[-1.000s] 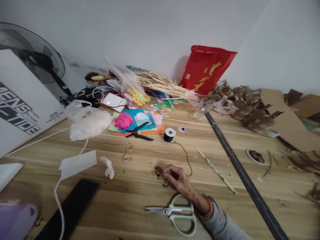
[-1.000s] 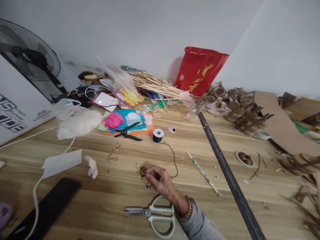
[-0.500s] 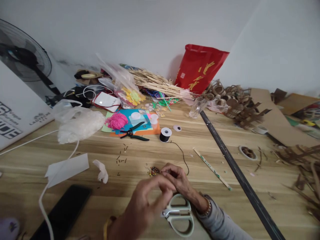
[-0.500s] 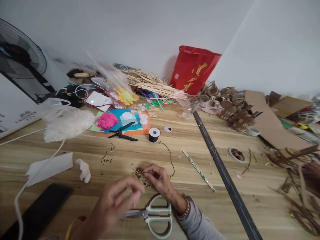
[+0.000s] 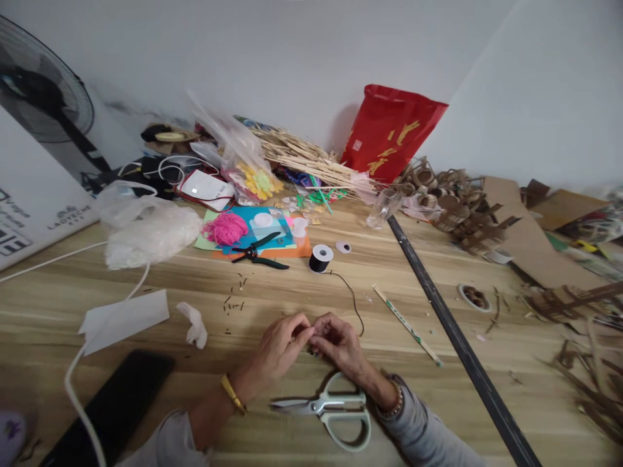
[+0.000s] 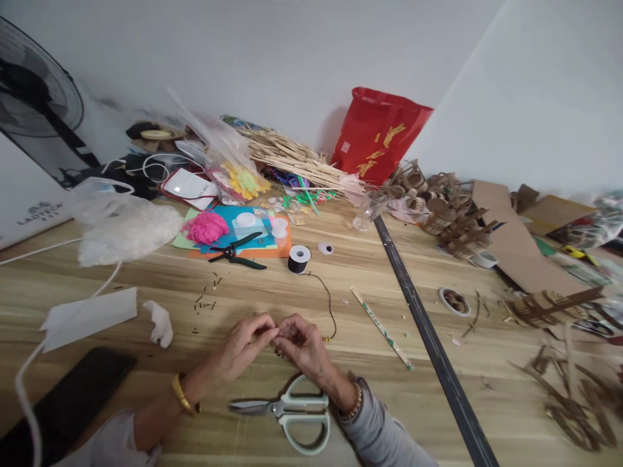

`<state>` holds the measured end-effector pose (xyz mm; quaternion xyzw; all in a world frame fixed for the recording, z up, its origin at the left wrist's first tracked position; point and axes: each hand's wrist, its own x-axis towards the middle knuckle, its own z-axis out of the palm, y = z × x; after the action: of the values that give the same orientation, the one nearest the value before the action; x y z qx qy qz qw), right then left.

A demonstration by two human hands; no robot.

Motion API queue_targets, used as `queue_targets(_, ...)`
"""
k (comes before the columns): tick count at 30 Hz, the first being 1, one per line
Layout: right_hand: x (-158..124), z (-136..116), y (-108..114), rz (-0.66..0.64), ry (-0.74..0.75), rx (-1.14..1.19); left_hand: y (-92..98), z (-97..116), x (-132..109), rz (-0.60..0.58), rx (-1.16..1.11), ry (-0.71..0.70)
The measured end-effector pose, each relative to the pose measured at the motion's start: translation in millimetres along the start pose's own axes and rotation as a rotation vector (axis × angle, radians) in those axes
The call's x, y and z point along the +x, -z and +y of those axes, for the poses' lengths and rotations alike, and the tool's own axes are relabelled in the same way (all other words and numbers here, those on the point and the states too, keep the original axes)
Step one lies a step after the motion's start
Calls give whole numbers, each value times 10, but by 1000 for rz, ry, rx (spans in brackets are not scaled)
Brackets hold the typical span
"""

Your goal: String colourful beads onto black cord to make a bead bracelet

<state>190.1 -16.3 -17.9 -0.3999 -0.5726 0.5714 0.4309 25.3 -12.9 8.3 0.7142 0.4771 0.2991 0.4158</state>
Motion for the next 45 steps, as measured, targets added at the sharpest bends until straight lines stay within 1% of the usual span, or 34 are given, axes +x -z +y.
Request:
queue_targets(5, 5, 9, 3, 14, 9, 13, -10, -52, 1, 34, 16, 44)
queue_targets(10, 9, 26, 4, 8, 10, 26, -18, -61, 3, 21, 33, -20)
queue_targets(12, 10, 35, 4, 2, 15, 29, -25, -77, 10, 32, 19, -40)
queue_targets(17, 19, 42, 10, 4, -10, -42, -21, -107, 16, 79, -37, -55)
queue_targets(21, 31, 19, 24, -10, -10, -115, 0, -95, 12, 91, -87, -51)
queue_targets(23, 31, 3, 26, -20, -16, -116, 8, -86, 11, 89, -100, -43)
queue_targets(28, 25, -19, 20, -14, -59, -54, 20, -76, 11, 102, -111, -3)
queue_targets(31, 36, -8, 56, -14, -82, -9, 29, -93, 11, 95, -123, 6)
queue_targets(33, 56, -1, 109, -35, -108, 77, 44, -120, 14, 110, -122, 11)
queue_targets(35, 81, -5, 177, -72, -153, 196, 70, -158, 19, 149, -102, 27)
queue_targets(37, 104, -20, 242, -86, -184, 309, 106, -201, 25, 190, -54, 39)
queue_targets(39, 121, -39, 289, -86, -198, 390, 146, -239, 29, 204, 20, 35)
queue_targets(42, 133, -47, 315, -90, -214, 441, 200, -267, 25, 167, 122, 8)
queue_targets(45, 139, -19, 301, -81, -212, 425, 242, -262, 17, 97, 167, -6)
